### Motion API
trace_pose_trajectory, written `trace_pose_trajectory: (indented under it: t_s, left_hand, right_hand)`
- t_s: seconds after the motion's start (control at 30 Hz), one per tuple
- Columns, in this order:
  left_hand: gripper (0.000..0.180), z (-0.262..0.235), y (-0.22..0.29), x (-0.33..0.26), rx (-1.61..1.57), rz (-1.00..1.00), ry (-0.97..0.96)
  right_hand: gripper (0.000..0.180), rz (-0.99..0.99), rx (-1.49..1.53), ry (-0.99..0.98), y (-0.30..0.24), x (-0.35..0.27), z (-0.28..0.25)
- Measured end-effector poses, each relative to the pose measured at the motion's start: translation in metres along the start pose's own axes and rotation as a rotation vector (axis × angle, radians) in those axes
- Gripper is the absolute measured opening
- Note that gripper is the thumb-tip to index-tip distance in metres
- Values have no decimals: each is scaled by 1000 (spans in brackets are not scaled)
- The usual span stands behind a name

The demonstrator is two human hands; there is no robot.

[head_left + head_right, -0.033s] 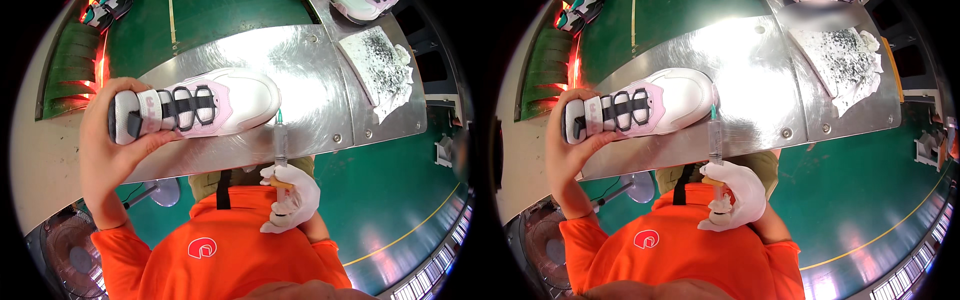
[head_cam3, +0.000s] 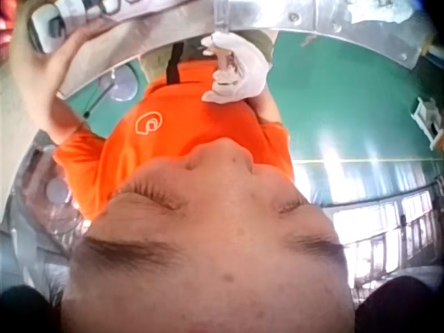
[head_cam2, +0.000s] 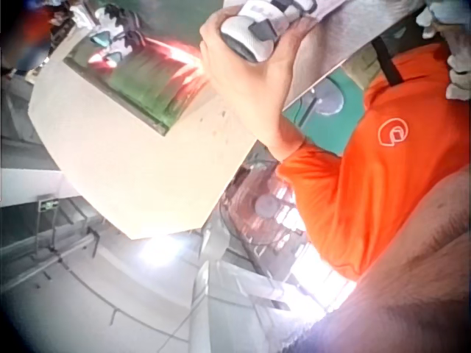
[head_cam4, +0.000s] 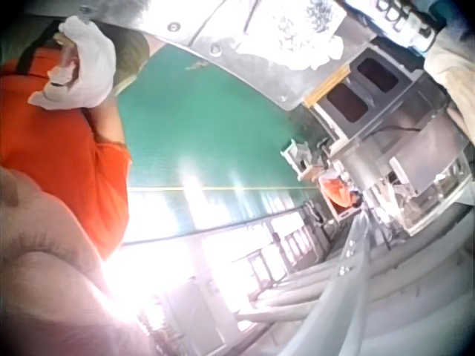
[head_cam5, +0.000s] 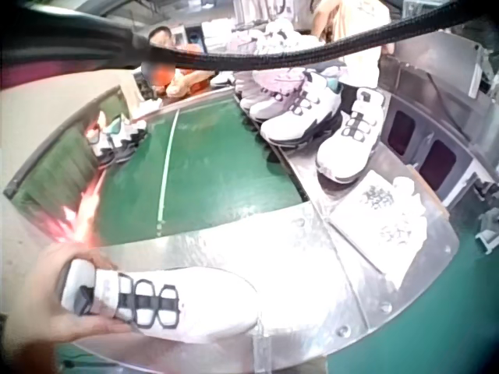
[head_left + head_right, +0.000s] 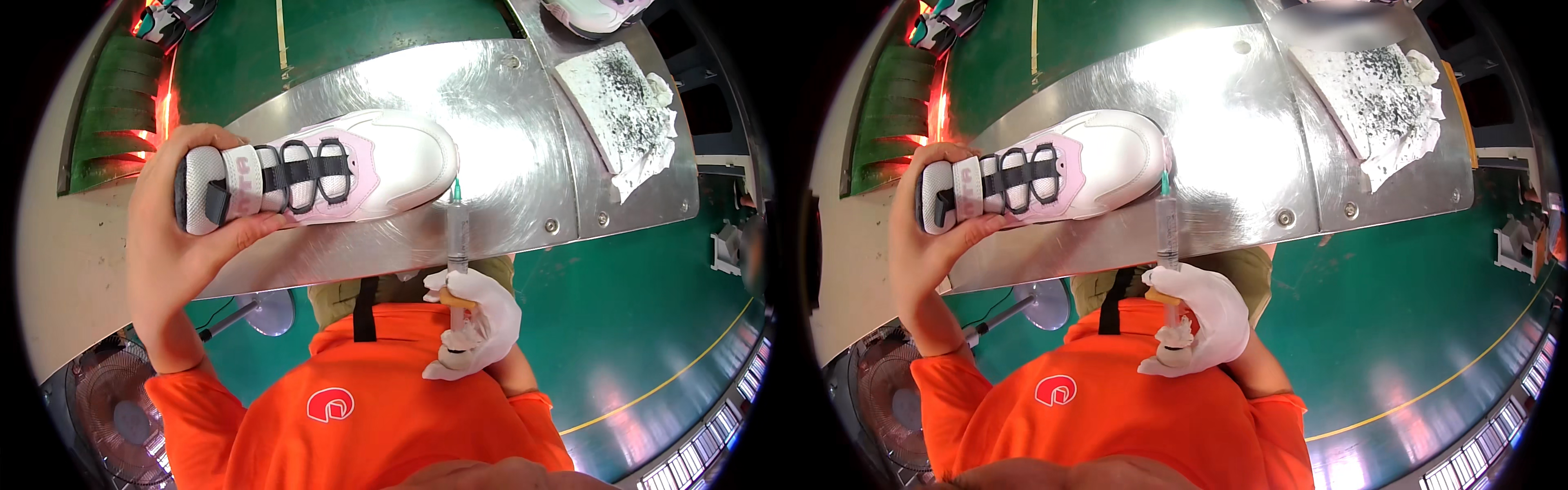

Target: The person uses a syringe to apply a clear liquid to the seams of white and pink sneakers. They hold each shoe on a metal table, inject the liquid along the edges, and then place the shoe down before picking up the next one.

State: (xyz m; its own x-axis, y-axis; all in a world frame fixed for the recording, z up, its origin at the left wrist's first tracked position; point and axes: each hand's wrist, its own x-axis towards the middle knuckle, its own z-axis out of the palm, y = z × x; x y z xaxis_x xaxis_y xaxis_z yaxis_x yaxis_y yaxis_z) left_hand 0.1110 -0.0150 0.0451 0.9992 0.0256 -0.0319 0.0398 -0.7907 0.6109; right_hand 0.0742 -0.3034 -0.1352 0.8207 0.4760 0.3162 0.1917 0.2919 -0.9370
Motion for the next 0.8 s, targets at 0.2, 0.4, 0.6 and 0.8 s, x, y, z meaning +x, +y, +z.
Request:
trace_pose_trajectory:
  t_s: [0.2, 0.4, 0.6, 0.8]
  left_hand:
    - [75, -38, 11, 27, 49, 134, -393]
    - [54, 20, 39, 143, 112, 290, -888]
    - [61, 72, 47, 152, 266, 350, -1144]
    - [50, -17, 57, 101, -181, 422, -615]
  right_hand:
    - [86, -100, -64, 26, 4, 2, 1]
    - [96, -81, 176, 67, 7, -5, 1]
    - [96, 185, 515, 142, -30, -1, -8]
    - [77, 39, 473, -32, -97, 54, -31]
